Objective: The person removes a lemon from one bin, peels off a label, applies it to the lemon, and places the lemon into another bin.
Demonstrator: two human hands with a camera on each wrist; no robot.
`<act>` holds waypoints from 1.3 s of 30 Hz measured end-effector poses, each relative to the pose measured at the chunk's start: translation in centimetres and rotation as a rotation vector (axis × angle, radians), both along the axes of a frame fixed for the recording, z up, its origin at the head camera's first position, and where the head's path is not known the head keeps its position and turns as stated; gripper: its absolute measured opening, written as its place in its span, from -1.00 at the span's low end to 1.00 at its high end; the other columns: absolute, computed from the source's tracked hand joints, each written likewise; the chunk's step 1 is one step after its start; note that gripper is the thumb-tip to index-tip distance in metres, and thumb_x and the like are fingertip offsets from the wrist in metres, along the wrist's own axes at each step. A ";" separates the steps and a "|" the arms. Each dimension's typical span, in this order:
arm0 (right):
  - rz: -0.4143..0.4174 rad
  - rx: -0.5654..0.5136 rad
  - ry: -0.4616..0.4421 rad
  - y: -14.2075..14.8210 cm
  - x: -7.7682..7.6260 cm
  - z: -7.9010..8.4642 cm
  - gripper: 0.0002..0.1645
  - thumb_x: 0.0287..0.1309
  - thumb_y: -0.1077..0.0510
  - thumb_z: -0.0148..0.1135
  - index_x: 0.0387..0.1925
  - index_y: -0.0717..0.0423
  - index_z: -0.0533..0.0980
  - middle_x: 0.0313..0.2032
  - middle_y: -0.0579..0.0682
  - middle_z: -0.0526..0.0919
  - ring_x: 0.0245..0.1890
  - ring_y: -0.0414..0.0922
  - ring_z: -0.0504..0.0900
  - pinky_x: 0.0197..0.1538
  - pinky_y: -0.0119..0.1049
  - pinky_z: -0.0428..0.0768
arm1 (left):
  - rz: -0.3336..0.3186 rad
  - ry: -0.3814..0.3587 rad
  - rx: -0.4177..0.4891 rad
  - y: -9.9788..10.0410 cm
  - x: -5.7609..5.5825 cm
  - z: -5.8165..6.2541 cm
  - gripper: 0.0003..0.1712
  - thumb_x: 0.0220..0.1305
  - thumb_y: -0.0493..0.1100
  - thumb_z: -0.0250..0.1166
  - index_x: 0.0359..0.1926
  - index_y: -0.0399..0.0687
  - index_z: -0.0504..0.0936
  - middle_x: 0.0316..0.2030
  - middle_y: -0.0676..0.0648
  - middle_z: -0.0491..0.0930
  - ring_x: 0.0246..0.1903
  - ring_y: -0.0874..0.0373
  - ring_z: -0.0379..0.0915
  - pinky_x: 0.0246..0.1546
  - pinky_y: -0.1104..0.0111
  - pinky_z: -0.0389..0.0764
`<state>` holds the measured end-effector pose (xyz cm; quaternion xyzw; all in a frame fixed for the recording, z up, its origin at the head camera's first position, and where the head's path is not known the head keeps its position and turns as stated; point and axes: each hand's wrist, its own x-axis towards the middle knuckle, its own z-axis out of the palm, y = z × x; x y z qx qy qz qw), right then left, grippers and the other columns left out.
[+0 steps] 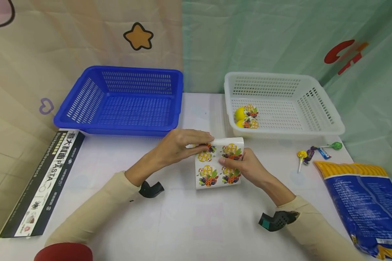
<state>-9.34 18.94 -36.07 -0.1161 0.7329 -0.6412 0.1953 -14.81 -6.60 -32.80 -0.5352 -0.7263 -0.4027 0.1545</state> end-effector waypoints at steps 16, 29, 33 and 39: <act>0.009 0.046 -0.107 0.1 0.4 -1.0 -0.56 0.27 0.07 0.30 0.07 0.25 0.51 -0.18 0.11 0.75 -0.18 0.05 0.74 -0.12 -0.13 0.71 | 0.017 -0.135 0.115 0.0 -0.2 -0.2 -0.79 0.02 -0.44 0.48 -0.25 -0.26 0.78 -0.20 -0.15 0.74 -0.14 0.07 0.69 -0.02 0.38 0.63; 0.218 0.258 -0.203 -1.3 3.1 -2.4 -0.56 0.17 -0.05 0.39 -0.02 0.12 0.57 -0.31 0.01 0.76 -0.34 -0.05 0.74 -0.24 -0.24 0.69 | 0.119 -0.593 0.136 -0.5 0.2 0.6 -0.88 0.24 -0.28 0.38 -0.20 -0.16 0.77 -0.25 -0.02 0.75 -0.22 0.20 0.69 -0.15 0.34 0.68; 0.209 0.589 -0.075 -0.8 3.3 -0.7 -0.49 0.14 -0.30 0.31 -0.43 0.07 0.62 -0.65 -0.09 0.65 -0.65 -0.16 0.60 -0.53 -0.32 0.54 | 0.136 -0.637 0.145 -0.6 0.2 0.5 -0.87 0.24 -0.27 0.39 -0.20 -0.17 0.77 -0.25 -0.03 0.75 -0.23 0.18 0.70 -0.16 0.33 0.69; -0.016 0.745 0.098 2.1 0.5 0.7 -0.40 0.24 -0.33 0.20 -0.40 0.15 0.64 -0.59 -0.02 0.64 -0.58 -0.11 0.59 -0.47 -0.27 0.55 | 0.169 -0.645 0.145 -0.7 0.0 0.3 -0.89 0.23 -0.27 0.39 -0.21 -0.16 0.76 -0.27 -0.01 0.75 -0.26 0.20 0.70 -0.17 0.33 0.69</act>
